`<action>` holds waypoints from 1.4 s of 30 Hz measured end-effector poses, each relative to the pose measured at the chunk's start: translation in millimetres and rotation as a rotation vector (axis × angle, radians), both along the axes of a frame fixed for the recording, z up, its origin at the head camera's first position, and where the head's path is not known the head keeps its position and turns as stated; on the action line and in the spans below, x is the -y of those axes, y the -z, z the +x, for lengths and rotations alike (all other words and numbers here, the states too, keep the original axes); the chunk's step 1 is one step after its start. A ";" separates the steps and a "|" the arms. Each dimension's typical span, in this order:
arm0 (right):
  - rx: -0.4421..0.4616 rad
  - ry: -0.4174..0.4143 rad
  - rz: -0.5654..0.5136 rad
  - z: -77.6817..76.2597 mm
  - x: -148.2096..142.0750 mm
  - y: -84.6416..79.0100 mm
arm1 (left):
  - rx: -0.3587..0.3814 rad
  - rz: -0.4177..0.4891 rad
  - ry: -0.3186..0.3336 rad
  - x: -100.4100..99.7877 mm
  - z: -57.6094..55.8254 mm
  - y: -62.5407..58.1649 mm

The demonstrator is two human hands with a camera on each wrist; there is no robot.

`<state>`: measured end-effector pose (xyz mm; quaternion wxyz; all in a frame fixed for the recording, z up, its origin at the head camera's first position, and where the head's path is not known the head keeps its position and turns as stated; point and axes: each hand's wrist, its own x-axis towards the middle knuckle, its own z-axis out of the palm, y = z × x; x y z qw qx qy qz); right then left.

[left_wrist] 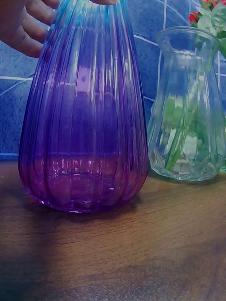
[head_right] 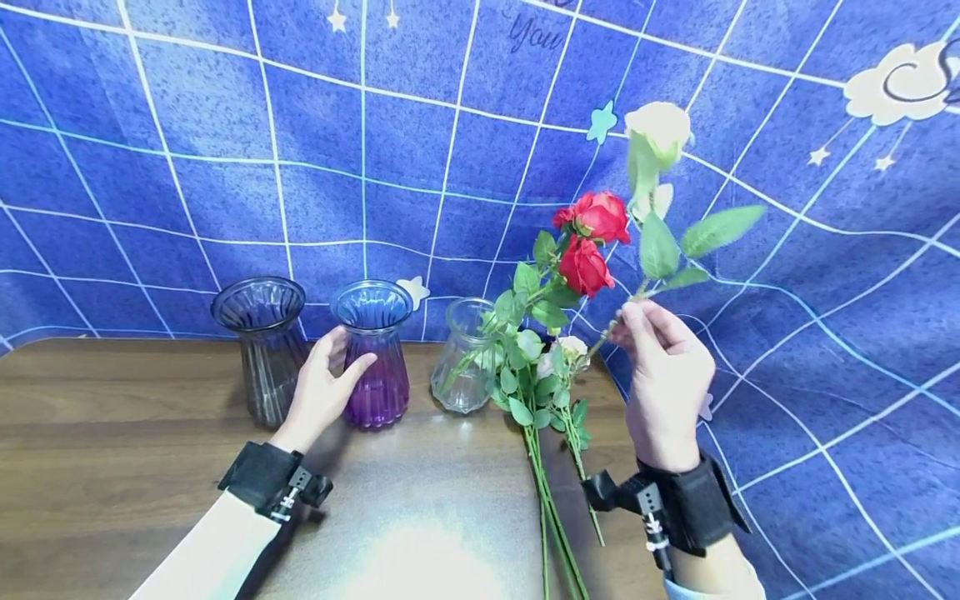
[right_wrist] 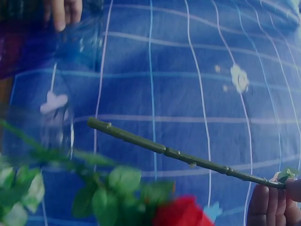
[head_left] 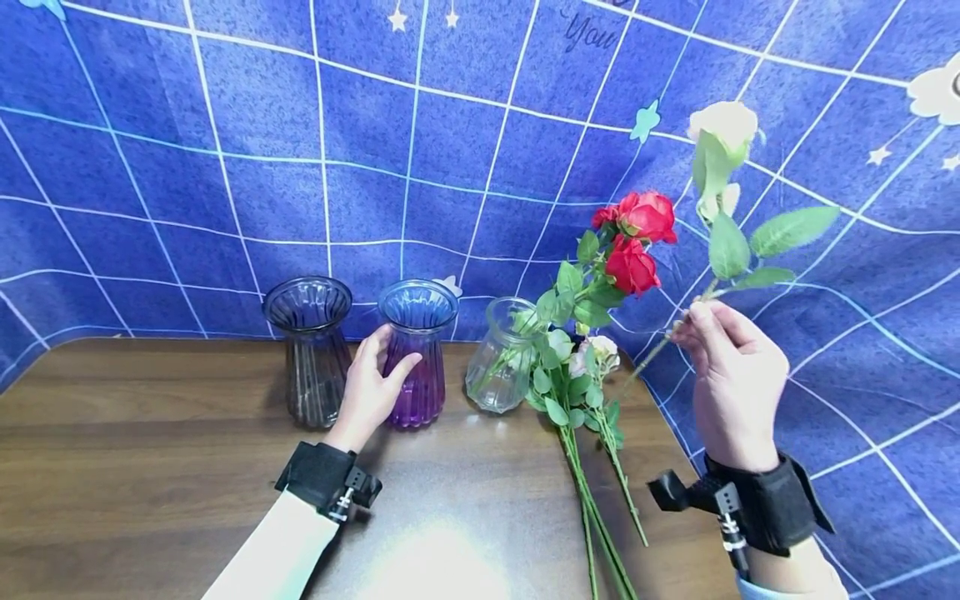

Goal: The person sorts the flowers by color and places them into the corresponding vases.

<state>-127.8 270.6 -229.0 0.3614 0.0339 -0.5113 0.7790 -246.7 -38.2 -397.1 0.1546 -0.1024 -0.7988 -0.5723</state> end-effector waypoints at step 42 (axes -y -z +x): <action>-0.029 0.044 0.260 -111.5 158.7 -4.9 | -0.018 0.010 0.004 1.6 0.4 0.7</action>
